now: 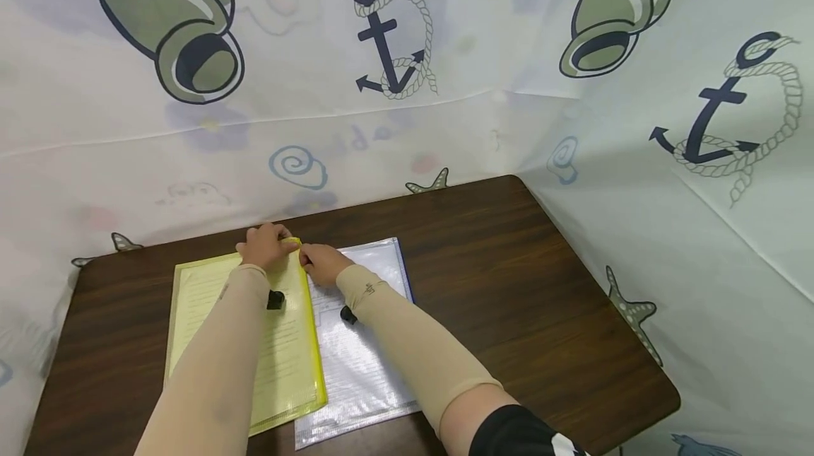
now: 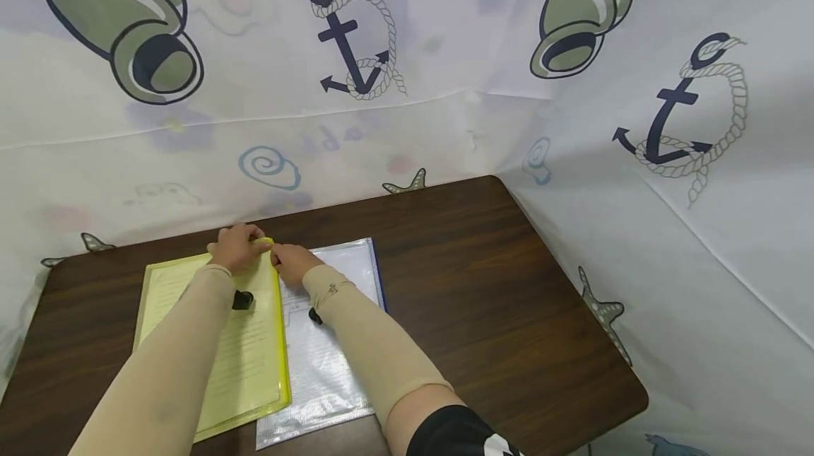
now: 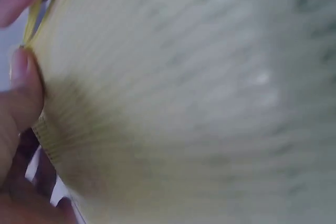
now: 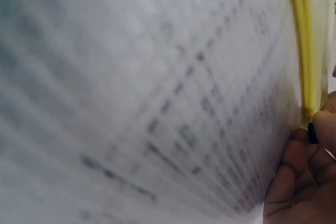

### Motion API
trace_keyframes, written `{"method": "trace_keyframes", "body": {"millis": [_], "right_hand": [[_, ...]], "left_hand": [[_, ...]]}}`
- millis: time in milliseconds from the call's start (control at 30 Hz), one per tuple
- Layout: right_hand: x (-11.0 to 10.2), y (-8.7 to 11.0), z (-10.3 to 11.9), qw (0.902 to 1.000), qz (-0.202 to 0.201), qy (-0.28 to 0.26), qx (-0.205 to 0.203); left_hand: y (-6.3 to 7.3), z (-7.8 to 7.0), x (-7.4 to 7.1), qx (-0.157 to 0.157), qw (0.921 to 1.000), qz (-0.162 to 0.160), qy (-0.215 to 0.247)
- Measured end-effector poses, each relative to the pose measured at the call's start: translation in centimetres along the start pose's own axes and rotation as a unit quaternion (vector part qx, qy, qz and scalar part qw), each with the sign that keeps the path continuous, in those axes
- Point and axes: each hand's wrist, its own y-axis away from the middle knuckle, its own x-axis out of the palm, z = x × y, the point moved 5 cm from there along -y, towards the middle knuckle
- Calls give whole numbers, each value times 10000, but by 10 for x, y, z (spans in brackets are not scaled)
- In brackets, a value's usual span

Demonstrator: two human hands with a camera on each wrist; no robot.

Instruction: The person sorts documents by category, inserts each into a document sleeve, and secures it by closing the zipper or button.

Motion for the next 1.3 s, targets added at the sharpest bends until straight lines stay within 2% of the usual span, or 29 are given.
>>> {"method": "trace_keyframes", "body": {"millis": [133, 300, 467, 633, 733, 967, 1133, 1300], "right_hand": [[1, 0, -6, 9997, -26, -228, 75], [-1, 2, -13, 9992, -170, -334, 97], [-9, 7, -13, 9995, 244, -209, -1], [-14, 12, -14, 9975, 666, -200, -112], [-15, 12, -15, 9971, 726, -224, -91], [-17, 11, -12, 9966, 723, -389, -69], [-16, 10, -9, 9965, 724, -407, 12], [-9, 10, -6, 9966, 768, -290, 19]], "left_hand": [[-1, 5, 1, 33, 9965, 679, 485], [0, 10, 1, -116, 9921, 1123, 546], [2, 6, -5, -233, 9898, 1221, 700], [-4, 2, -7, -287, 9885, 1258, 788], [-7, 2, -6, -359, 9871, 1348, 781], [-8, 2, -4, -532, 9779, 1614, 1217], [-9, 7, -4, -482, 9786, 1669, 1103], [-7, 13, -1, -592, 9760, 1743, 1164]]}}
